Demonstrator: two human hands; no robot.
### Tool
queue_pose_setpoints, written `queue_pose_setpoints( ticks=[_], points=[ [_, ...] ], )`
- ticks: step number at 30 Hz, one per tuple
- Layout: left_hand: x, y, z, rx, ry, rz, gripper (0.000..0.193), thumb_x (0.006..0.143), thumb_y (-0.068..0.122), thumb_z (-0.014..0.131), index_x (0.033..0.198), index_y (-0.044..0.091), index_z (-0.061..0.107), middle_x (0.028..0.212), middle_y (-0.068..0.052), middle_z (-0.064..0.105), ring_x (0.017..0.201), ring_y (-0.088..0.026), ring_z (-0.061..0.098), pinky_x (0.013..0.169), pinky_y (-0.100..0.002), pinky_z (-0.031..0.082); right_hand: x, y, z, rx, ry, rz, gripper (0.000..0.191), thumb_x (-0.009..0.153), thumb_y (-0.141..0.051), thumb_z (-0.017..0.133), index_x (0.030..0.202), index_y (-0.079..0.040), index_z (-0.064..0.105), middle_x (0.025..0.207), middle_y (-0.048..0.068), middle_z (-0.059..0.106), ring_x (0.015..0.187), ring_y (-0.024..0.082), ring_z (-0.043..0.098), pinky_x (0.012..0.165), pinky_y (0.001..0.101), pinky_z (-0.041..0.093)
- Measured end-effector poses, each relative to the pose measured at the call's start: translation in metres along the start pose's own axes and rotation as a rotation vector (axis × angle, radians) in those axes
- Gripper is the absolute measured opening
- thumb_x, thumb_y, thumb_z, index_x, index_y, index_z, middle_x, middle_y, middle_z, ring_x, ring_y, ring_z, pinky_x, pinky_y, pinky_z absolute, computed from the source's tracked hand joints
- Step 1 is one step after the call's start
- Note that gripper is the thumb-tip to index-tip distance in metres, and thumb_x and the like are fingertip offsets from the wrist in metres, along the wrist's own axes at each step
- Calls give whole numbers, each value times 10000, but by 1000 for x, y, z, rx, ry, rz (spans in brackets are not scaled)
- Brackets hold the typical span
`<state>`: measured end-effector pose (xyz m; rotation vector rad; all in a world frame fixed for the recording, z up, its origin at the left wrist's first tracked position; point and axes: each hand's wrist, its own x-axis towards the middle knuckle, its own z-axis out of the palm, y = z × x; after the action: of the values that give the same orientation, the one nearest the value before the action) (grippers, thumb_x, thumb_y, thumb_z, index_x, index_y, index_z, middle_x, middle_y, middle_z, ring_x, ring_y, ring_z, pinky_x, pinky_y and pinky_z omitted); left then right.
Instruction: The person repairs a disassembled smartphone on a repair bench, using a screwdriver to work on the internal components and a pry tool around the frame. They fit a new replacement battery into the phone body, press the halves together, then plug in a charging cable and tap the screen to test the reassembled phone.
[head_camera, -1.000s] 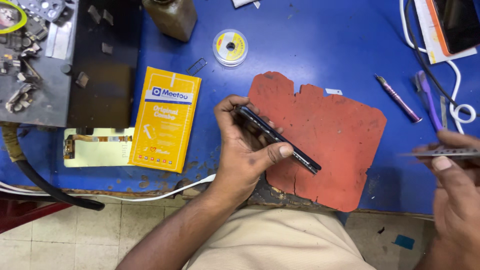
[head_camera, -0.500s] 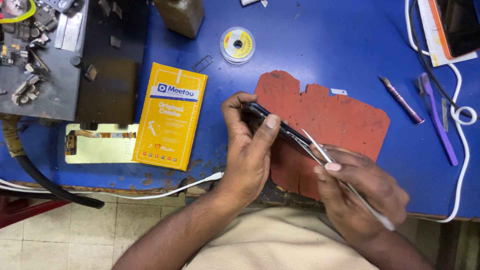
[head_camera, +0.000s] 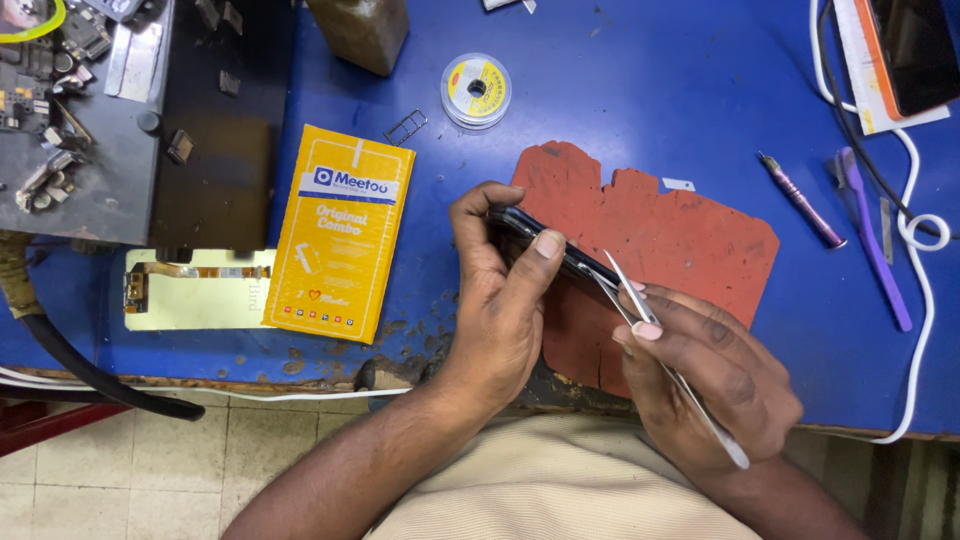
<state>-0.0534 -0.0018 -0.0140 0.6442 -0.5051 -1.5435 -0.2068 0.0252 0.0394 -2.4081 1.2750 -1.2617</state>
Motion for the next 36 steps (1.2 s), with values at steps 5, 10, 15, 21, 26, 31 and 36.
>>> queue_pose_setpoints(
  ticks=[5,10,15,21,26,31,36],
  points=[
    [-1,1,-1,-10,-18,-15,450,1069,103,592,1448,116,349,1216,-50,429,1133,-111,449,1072,-314,419,3,-1,-2,-20,-15,-9,283,922,36,759,1101,-18,548,1000,225,732,983,353,773,856,444,658],
    [-1,3,1,13,-28,-3,454,1065,115,590,1453,121,354,1238,-55,460,1159,-116,473,1086,-317,428,6,2,-3,-64,-69,-95,300,853,58,784,1073,-26,598,996,232,718,911,365,754,777,463,641],
    [-1,6,2,62,-25,-19,454,1058,134,596,1446,127,360,1215,-60,495,1131,-125,498,1044,-324,454,5,7,2,-111,-90,-172,296,920,61,796,1161,-42,659,1111,207,712,969,338,752,834,448,629],
    [-1,7,2,170,-16,-2,446,1068,206,626,1424,123,372,1215,-58,503,1118,-120,502,1019,-305,459,3,9,-3,-242,-181,-259,349,890,60,761,1205,-79,702,1186,206,706,1039,329,726,861,473,626],
    [-2,5,-1,213,-22,15,479,1053,294,664,1395,120,377,1175,-42,521,1080,-110,513,985,-287,473,3,9,-3,-296,-205,-308,289,917,-14,744,1199,-66,721,1165,200,704,1059,334,724,855,474,630],
    [0,-1,-3,280,1,64,545,1009,405,718,1343,116,398,1114,-13,512,1019,-96,502,935,-269,475,2,11,-1,-292,-181,-332,265,926,-17,739,1188,-59,725,1139,206,710,1064,331,723,855,470,634],
    [0,-4,-3,226,23,66,572,960,439,770,1274,115,419,1058,5,518,997,-95,508,924,-268,475,0,10,-1,-288,-185,-339,253,929,-38,737,1181,-59,728,1125,217,710,1086,337,719,871,479,634]
  ],
)
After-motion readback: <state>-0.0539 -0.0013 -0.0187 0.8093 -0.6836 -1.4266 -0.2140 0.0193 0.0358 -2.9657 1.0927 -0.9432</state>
